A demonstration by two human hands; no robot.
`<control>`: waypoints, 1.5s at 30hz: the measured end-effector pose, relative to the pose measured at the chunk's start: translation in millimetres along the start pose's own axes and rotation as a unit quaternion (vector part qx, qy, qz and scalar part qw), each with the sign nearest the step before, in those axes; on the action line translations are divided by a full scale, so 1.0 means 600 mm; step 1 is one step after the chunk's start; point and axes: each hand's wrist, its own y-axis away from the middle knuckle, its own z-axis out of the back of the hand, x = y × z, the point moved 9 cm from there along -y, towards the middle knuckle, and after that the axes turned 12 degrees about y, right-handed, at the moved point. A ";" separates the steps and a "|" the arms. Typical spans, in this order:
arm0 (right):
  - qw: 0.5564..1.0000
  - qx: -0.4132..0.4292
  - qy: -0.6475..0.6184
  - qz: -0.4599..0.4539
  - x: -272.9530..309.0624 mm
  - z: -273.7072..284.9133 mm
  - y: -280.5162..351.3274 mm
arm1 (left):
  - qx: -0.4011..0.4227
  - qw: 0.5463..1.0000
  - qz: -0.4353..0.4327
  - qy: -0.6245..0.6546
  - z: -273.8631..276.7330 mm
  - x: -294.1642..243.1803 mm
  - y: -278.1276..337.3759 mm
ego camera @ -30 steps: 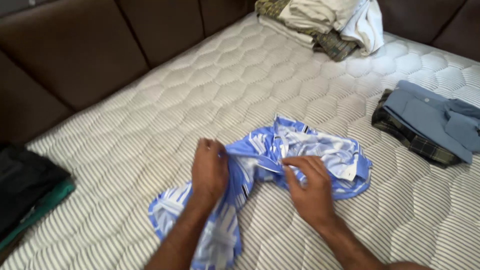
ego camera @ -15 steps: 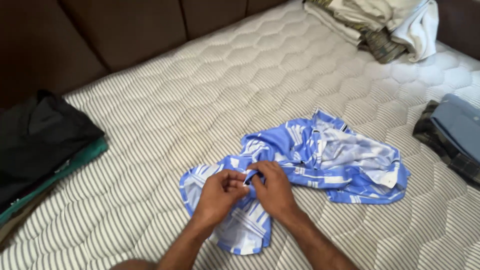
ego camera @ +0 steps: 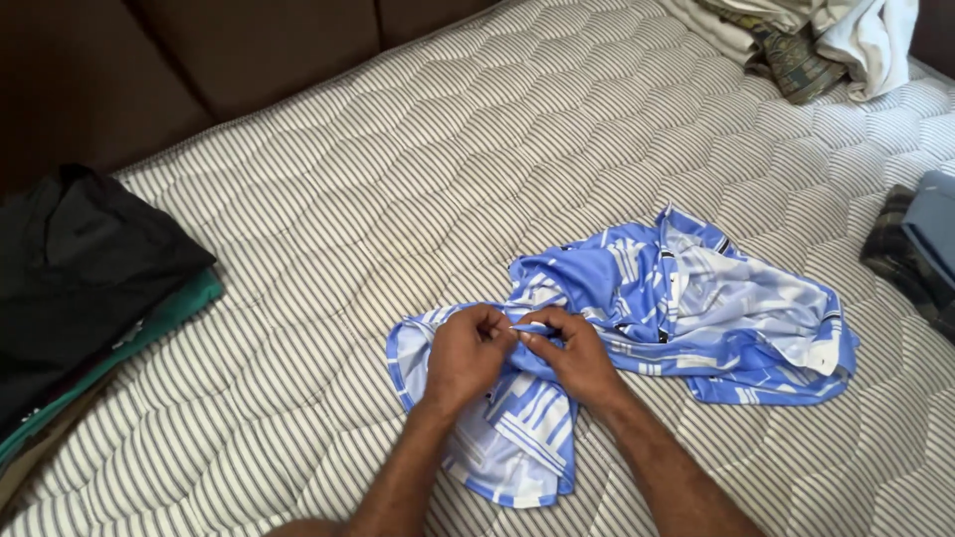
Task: The person sits on a bed and buttons a blue and white patterned shirt. They start at the collar and work their way down the front placket, fastening each button by hand.
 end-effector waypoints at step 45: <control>0.994 -0.024 -0.069 -0.086 -0.026 0.027 0.038 | -0.106 0.944 -0.254 -0.183 -0.004 -0.158 0.075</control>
